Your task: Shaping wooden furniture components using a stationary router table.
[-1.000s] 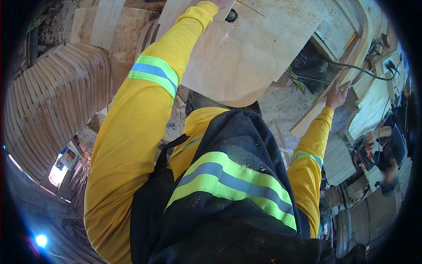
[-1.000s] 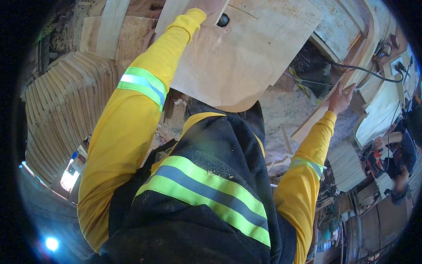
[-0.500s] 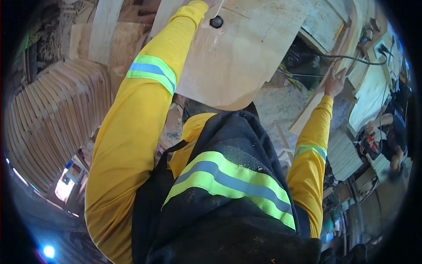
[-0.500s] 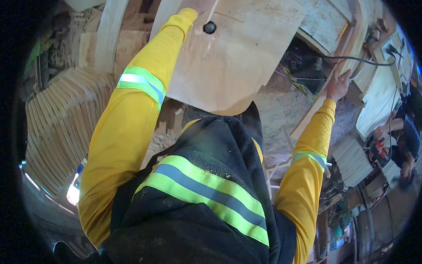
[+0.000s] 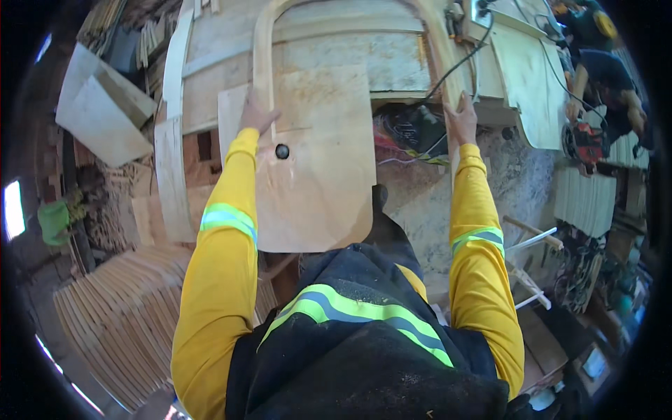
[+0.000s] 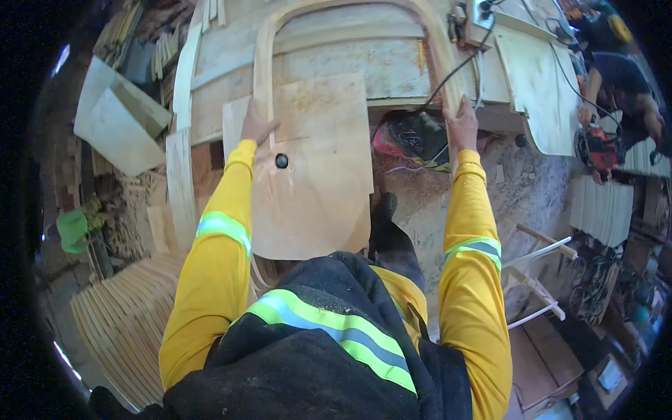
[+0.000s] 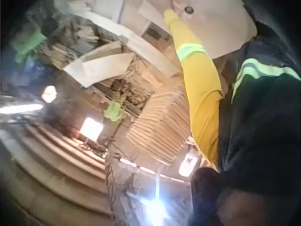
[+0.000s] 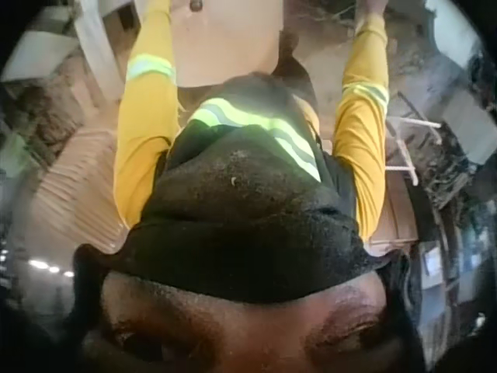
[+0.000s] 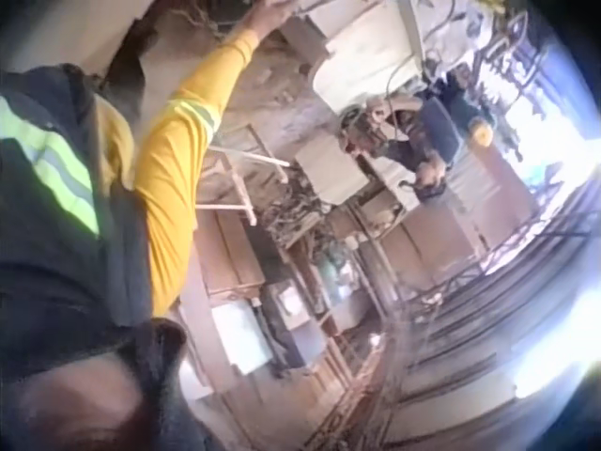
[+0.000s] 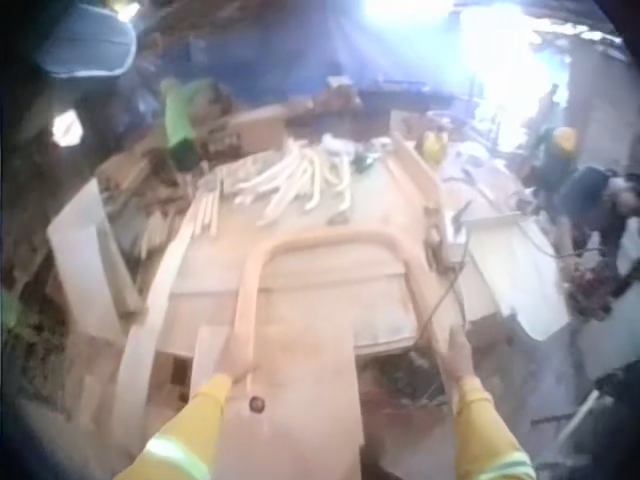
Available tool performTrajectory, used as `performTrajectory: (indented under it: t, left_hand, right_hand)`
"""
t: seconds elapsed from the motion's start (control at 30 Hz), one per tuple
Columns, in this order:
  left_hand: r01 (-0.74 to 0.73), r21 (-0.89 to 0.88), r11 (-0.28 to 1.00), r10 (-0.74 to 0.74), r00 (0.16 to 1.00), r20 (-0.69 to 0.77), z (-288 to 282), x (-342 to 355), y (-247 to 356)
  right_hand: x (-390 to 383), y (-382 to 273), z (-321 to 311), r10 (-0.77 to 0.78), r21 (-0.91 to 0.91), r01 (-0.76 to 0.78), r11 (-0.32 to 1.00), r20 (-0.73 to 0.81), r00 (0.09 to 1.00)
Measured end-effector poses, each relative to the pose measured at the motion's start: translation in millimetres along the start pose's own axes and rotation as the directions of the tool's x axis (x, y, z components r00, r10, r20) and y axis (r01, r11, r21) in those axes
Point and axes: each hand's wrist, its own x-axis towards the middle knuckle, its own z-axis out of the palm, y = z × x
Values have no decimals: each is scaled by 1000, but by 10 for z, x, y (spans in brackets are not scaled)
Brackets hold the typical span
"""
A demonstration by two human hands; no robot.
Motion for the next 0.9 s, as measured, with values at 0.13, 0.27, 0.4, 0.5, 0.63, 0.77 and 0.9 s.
performTrajectory:
  t: [0.13, 0.27, 0.4, 0.5, 0.63, 0.77, 0.9]
  left_hand:
    - [171, 177, 969, -196, 971, 135, -182, -14, 386]
    - [213, 234, 949, -237, 968, 79, -273, -48, 420]
    - [59, -1, 998, -58, 975, -215, -554, -341, 223]
    - [-37, -165, 986, -23, 936, -351, -843, -807, 242]
    - [35, -248, 968, -146, 885, -443, -1061, -1827, 669]
    - [179, -74, 981, -194, 898, -394, -892, -3076, 509]
    - [257, -76, 963, -268, 902, -338, -673, -3945, 600]
  right_hand:
    - [-304, -32, -141, 117, 143, -109, 984, -50, 992]
    - [-806, -51, -192, 137, 202, -107, 974, -143, 980]
    - [-1385, -142, -298, 179, 249, -135, 959, -165, 970]
    - [-1824, -173, -251, 379, 634, -304, 711, 18, 925]
    - [-1746, -337, -351, 307, 622, -482, 617, 374, 875]
    - [-1089, -427, 160, 341, 682, -559, 472, 443, 829]
    - [-390, -169, 776, 354, 626, -638, 448, 531, 770]
